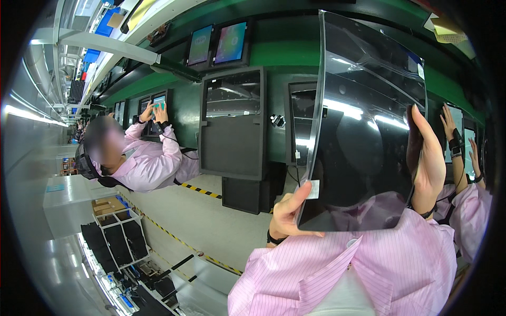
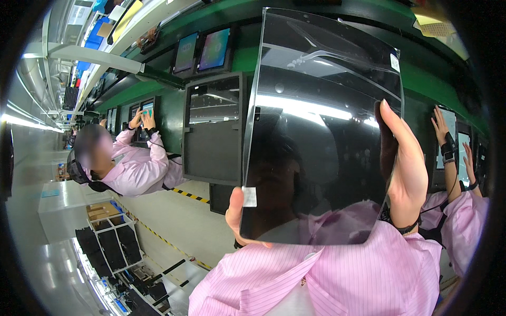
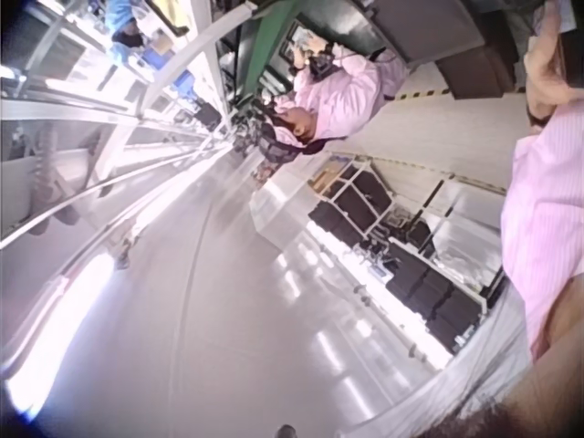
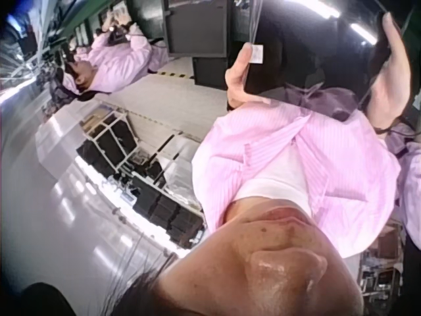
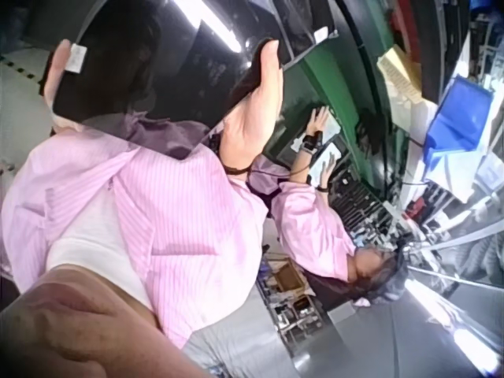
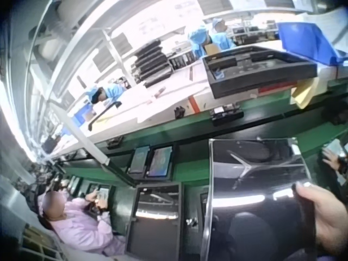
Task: Picking up electronic tablets from an assembly line, removing protective plastic, and placing them into testing docks.
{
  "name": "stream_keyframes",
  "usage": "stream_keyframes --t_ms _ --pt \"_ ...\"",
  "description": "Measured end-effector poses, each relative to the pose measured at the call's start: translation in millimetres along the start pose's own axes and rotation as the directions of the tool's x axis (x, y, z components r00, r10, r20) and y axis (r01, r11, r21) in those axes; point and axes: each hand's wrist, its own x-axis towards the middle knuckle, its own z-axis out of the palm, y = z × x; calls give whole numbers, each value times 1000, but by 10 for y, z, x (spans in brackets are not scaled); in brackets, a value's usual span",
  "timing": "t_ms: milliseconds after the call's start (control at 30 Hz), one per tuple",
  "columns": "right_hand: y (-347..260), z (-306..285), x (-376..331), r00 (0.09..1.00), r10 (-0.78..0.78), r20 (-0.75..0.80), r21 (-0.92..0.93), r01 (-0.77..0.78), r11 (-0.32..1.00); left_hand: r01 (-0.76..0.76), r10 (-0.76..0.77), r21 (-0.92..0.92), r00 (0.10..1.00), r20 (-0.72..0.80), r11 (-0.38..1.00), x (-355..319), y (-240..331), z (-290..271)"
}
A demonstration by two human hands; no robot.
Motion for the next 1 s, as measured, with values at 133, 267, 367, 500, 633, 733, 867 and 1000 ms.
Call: stream_keyframes --t_ms 133,267,367,500,633,733,867,1000 --pt "79 -93 158 967 -136 -214 -62 126 990 387 -402 -172 913 -62 906 337 141 -66" --pt "134 -238 157 920 -372 -124 -438 286 852 338 -409 337 897 167 879 1043 100 -283" --pt "126 -257 65 930 -366 -29 -506 302 808 287 -342 341 933 114 895 1373 105 -246" --pt "97 -236 -15 938 -325 120 -606 329 724 239 -297 453 953 62 859 1573 146 -102" --pt "66 -339 12 941 -309 141 -583 331 742 312 -377 393 921 98 865 1620 178 -51" --pt "91 -446 146 909 -362 204 -547 413 728 352 -398 252 903 160 901 1618 172 4" --pt "177 -401 543 751 -608 258 -573 625 530 211 -274 301 944 186 930 1521 143 411" --pt "136 -256 992 631 -138 764 61 142 988 370 -421 207 724 547 906 1304 -71 986"
